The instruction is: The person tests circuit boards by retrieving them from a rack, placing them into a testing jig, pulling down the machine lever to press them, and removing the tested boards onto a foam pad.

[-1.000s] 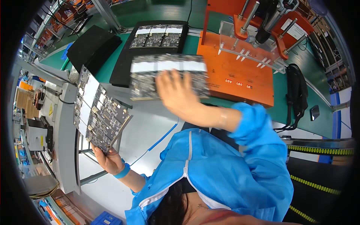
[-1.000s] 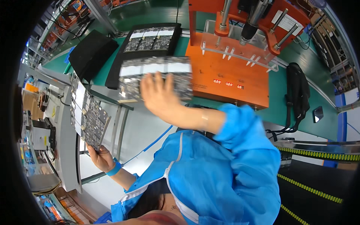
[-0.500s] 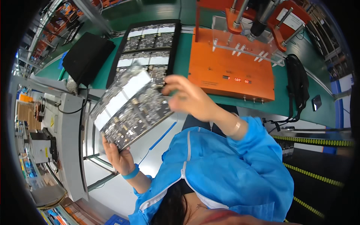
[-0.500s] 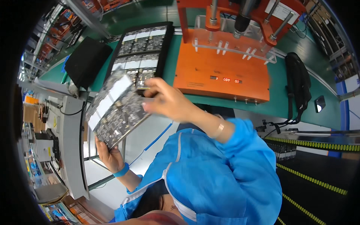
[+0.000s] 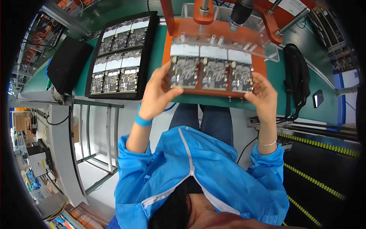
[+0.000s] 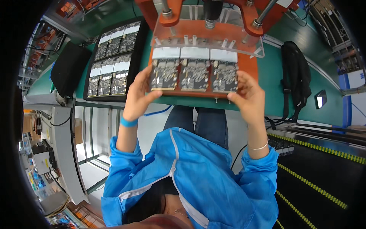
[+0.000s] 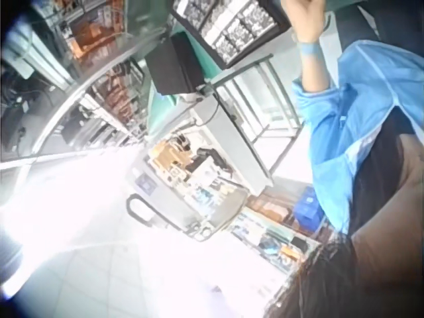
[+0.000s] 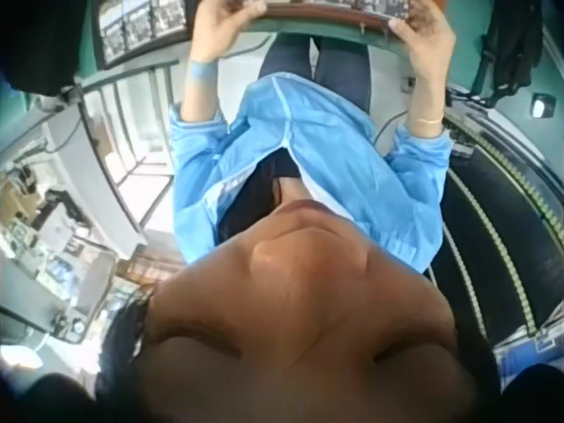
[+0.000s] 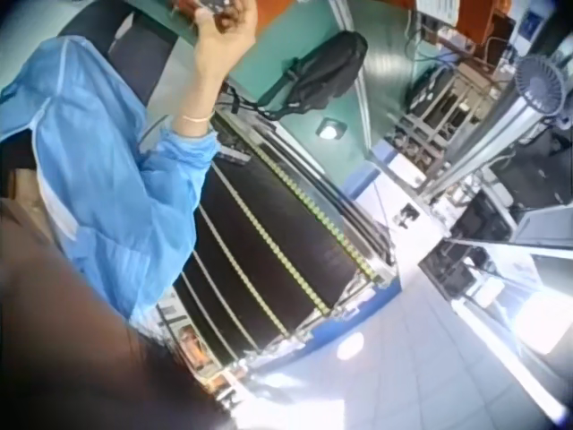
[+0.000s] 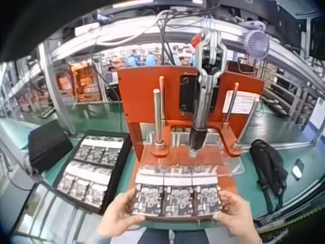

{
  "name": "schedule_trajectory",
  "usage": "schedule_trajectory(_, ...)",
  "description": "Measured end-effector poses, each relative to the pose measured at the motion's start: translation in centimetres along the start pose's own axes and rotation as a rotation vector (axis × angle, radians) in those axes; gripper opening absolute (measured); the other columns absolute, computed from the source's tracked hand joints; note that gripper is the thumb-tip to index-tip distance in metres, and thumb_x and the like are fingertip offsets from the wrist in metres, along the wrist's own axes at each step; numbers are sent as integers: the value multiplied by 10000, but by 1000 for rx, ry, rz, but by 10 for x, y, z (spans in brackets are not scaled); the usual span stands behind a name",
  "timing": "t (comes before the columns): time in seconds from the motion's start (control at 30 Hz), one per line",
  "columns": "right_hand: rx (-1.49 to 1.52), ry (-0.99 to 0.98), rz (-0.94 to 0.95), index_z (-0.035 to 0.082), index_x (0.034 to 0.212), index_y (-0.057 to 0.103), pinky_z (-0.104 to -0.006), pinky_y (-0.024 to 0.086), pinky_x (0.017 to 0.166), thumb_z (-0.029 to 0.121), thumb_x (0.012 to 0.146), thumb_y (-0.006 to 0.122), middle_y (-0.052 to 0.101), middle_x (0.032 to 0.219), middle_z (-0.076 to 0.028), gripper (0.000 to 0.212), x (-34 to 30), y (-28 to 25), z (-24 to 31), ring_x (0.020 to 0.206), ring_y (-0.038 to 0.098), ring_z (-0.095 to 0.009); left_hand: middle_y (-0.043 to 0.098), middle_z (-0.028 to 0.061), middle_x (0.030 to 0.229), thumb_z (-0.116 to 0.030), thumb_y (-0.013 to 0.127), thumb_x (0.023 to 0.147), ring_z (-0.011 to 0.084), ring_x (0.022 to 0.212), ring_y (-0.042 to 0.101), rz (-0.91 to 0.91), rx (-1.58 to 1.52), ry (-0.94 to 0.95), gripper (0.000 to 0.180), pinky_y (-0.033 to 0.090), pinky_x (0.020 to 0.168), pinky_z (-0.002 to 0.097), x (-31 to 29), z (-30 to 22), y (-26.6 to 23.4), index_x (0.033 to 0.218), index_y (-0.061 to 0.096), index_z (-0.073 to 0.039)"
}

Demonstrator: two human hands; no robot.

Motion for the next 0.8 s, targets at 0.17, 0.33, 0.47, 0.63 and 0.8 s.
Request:
schedule_trajectory(0.17, -213, -73, -93, -37, 1162, 518, -244, 410, 753, -47, 621, 688, 622, 1013, -89, 568, 38, -25, -14, 906, 566, -129, 553, 93, 858, -216, 773, 642, 228, 800, 488, -56, 457, 186, 619, 442, 701, 318, 52, 1, 14, 1167, 529, 3)
schedule_trajectory(0.33, -250, -70, -122, -34, 1127, 550, -239, 406, 750, -25, 614, 698, 624, 983, -83, 534, 48, -30, -24, 850, 546, -125, 554, 72, 814, -228, 781, 633, 219, 796, 485, -48, 485, 108, 618, 441, 695, 311, 57, -1, 20, 1153, 542, 6)
schedule_trajectory(0.47, -237, -67, -109, -34, 1118, 556, -243, 404, 744, -8, 613, 703, 621, 964, -71, 527, 49, -32, -27, 827, 519, -123, 551, 69, 791, -234, 784, 625, 212, 787, 480, -59, 464, 62, 619, 437, 690, 310, 56, 0, 21, 1141, 553, 18)
schedule_trajectory(0.63, -327, -30, -98, -35, 1115, 554, -248, 403, 747, -1, 617, 703, 621, 963, -71, 521, 47, -32, -27, 825, 513, -125, 544, 65, 785, -258, 779, 630, 212, 777, 474, -46, 538, 106, 630, 427, 700, 318, 55, 2, 22, 1146, 552, 22)
schedule_trajectory(0.8, -318, -22, -73, -8, 1139, 548, -236, 423, 719, -9, 644, 696, 607, 969, -63, 517, 46, -37, -22, 788, 514, -117, 532, 59, 789, -260, 781, 625, 214, 774, 475, -46, 584, 108, 631, 422, 689, 316, 58, 0, 26, 1151, 555, 4)
Point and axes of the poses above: each hand's wrist, its own x-axis towards the middle knuckle, its own y-axis out of the palm, z = x × y, the point moved 2 cm from there along x, towards the middle knuckle
